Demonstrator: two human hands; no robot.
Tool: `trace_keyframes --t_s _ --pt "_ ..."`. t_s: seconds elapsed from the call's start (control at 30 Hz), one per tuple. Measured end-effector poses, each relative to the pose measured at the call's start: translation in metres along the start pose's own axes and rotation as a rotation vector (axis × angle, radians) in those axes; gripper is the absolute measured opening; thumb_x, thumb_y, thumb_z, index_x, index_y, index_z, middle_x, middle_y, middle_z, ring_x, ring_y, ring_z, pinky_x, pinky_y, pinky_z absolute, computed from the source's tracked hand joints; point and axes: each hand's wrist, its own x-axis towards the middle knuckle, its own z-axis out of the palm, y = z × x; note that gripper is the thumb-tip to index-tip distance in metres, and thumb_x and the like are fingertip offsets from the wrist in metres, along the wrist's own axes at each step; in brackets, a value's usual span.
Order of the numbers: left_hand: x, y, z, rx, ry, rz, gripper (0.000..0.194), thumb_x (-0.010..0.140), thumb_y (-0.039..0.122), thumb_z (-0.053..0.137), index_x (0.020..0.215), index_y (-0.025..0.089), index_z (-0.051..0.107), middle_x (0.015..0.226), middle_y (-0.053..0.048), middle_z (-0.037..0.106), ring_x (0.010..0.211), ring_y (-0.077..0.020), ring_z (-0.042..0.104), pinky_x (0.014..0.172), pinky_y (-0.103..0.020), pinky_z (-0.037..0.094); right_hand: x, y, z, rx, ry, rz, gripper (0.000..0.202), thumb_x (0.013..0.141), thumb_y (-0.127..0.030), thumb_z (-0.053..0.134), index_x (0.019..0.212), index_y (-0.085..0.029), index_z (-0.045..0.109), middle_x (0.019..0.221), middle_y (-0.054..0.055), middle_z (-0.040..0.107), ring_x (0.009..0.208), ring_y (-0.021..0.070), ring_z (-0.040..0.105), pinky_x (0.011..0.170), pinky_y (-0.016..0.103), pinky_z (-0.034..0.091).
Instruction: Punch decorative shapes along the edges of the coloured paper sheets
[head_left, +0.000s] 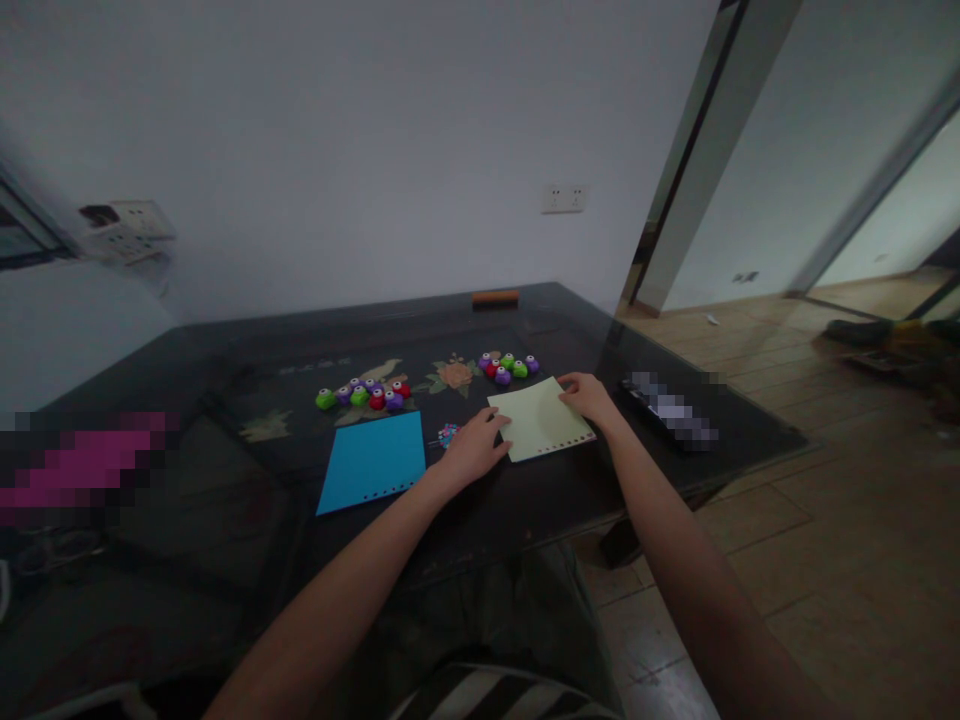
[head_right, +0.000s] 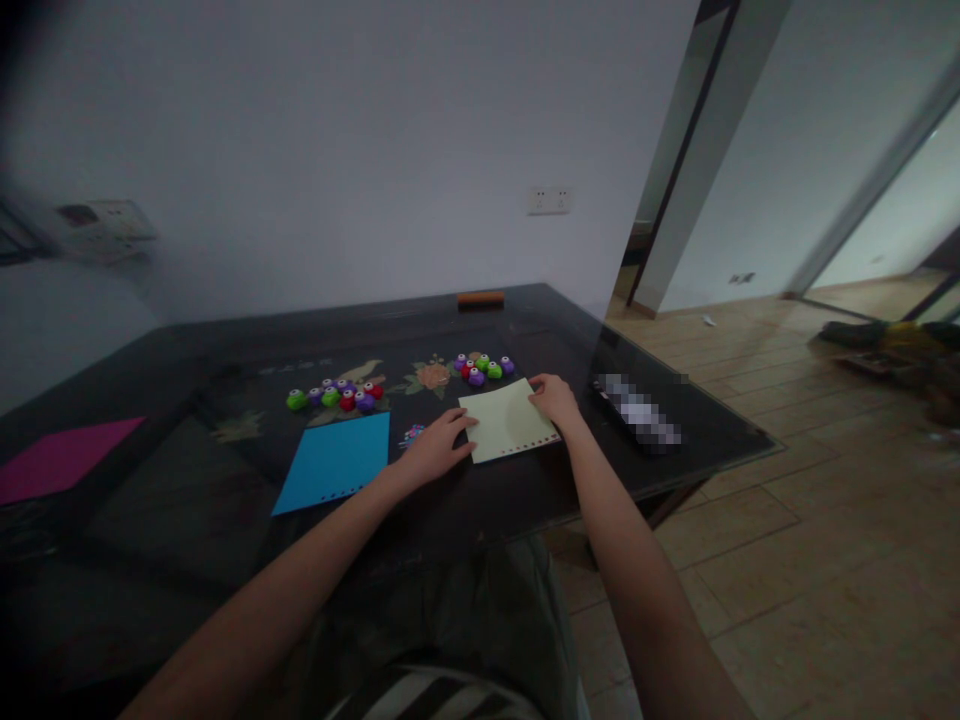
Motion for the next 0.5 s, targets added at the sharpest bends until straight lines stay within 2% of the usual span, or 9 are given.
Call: trace_keyframes --t_s 0.23,0.5 --pt "-0.0003 0.0023 -0.001 0.017 -0.031 -0.028 0.04 0.083 0.03 0.05 0.121 0.021 0.051 0.137 -0.011 0.042 0.118 -0.0257 0.048 0.098 -0.037 0.038 -0.0052 -0.0031 -0.0026 -0.081 0.027 0.013 0.029 0.069 -0.018 0.06 0.097 -0.019 0.067 0.084 0.006 0.068 0.076 0.0178 0.061 0.065 0.026 0.042" --pt "-0.0013 0.0065 -0.0023 0.06 -0.049 -0.014 0.039 0.084 0.032 0.049 0.122 0.022 0.05 0.138 -0.009 0.042 0.118 -0.0245 0.048 0.098 -0.037 0.039 -0.0095 -0.009 -0.0069 -0.147 0.018 0.072 0.027 0.074 -0.025 0.059 0.1 -0.021 0.066 0.094 0.006 0.068 0.088 0.0209 0.062 0.074 0.028 0.044"
